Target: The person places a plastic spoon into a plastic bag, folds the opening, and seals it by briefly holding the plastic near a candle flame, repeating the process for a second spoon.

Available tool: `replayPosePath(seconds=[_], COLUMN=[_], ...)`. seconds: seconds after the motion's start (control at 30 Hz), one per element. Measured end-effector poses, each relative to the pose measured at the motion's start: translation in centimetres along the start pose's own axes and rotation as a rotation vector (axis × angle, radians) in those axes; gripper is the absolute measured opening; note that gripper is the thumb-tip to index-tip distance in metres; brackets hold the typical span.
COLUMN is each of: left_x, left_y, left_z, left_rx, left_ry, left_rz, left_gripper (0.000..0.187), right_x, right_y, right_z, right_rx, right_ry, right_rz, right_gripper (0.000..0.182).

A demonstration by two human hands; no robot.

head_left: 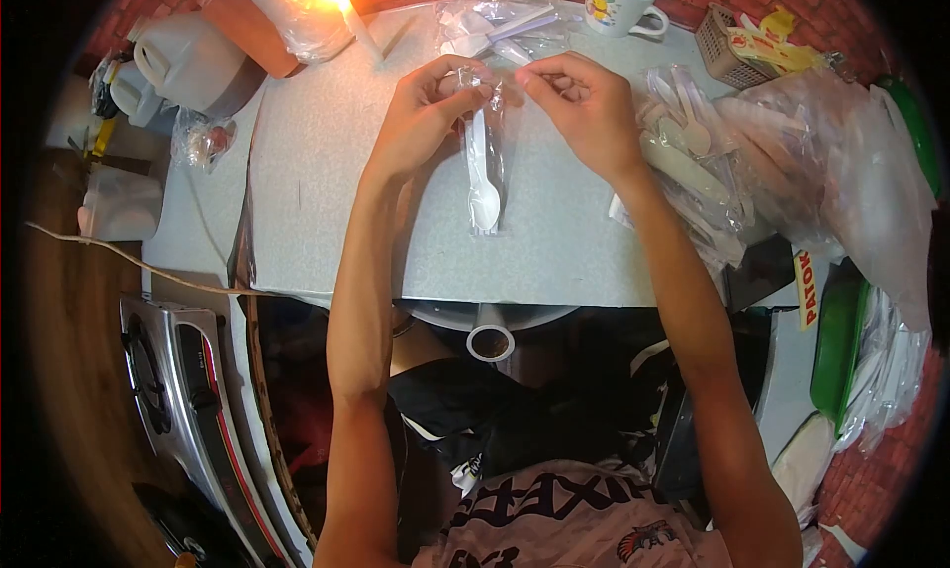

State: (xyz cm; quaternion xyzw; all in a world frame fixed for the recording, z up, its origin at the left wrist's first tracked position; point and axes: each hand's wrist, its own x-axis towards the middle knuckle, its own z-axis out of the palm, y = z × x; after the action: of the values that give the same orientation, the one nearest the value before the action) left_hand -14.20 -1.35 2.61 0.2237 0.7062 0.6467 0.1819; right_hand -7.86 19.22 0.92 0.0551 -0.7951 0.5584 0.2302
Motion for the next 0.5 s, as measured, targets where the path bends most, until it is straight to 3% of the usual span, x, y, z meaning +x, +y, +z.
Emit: replayPosePath(seconds=[0.03,0.17,0.5], left_x=[0.1,0.1,-0.2], left_y=[-0.1,0.0,0.3], left_z=[0.0,-0.1,0.6], left_rx=[-0.012,0.011,-0.076], left_ry=[-0.003,-0.029,-0.049], left_rz=[0.018,0.018,0.039], left_gripper=[0.02,0.02,0.025], right_x=[-0.1,-0.3,-0.4], right_y=[0.0,-0.1,-0.7], right_z=[0.2,0.6,0.5], right_rx=[-0.015,-0.047,0.079], right_ry=[0.009,0.009,0.041], right_rz=[-0.089,-0.088,0.032], right_gripper=[0.017,0.016,0.015])
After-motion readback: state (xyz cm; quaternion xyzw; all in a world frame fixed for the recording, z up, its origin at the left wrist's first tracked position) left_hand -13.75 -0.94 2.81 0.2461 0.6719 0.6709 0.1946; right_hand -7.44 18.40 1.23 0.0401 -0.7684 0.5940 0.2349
